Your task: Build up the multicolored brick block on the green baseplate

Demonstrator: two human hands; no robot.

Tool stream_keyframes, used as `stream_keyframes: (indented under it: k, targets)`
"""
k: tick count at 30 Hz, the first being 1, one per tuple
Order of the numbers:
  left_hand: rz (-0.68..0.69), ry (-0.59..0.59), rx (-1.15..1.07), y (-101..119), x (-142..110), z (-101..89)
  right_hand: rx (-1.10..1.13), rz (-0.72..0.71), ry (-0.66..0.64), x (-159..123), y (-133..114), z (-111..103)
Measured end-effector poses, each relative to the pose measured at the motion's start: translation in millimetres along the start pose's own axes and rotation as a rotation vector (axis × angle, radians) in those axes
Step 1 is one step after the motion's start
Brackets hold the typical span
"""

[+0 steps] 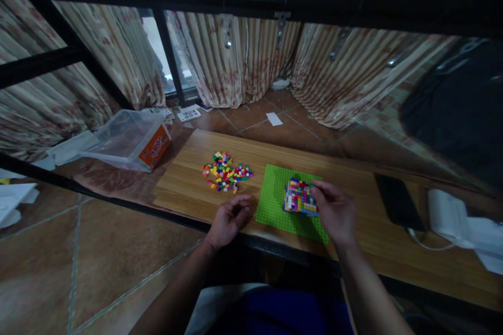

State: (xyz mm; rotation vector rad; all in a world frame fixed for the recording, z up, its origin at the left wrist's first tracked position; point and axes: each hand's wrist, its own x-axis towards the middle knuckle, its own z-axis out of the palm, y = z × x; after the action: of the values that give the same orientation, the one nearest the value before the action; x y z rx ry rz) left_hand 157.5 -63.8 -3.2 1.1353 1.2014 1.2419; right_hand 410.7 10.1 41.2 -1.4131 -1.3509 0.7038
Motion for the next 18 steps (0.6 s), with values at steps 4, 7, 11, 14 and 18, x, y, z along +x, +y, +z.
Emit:
stream_keyframes:
  k: [4,7,11,14,18]
  targets:
    - [-0.008,-0.002,0.019,3,1,0.0,-0.145,-0.089,-0.027,9,12,-2]
    - [-0.002,0.009,0.055,5,1,-0.5,-0.249,-0.156,-0.043,11,17,-2]
    - [-0.004,0.005,0.053,4,1,-0.7,-0.318,-0.223,-0.068,13,23,-4]
    - [-0.027,-0.01,0.012,3,1,-0.5,-0.341,-0.23,-0.086,17,24,-6]
    - [-0.046,-0.013,0.009,2,1,-0.2,-0.374,-0.251,-0.137,24,22,-6]
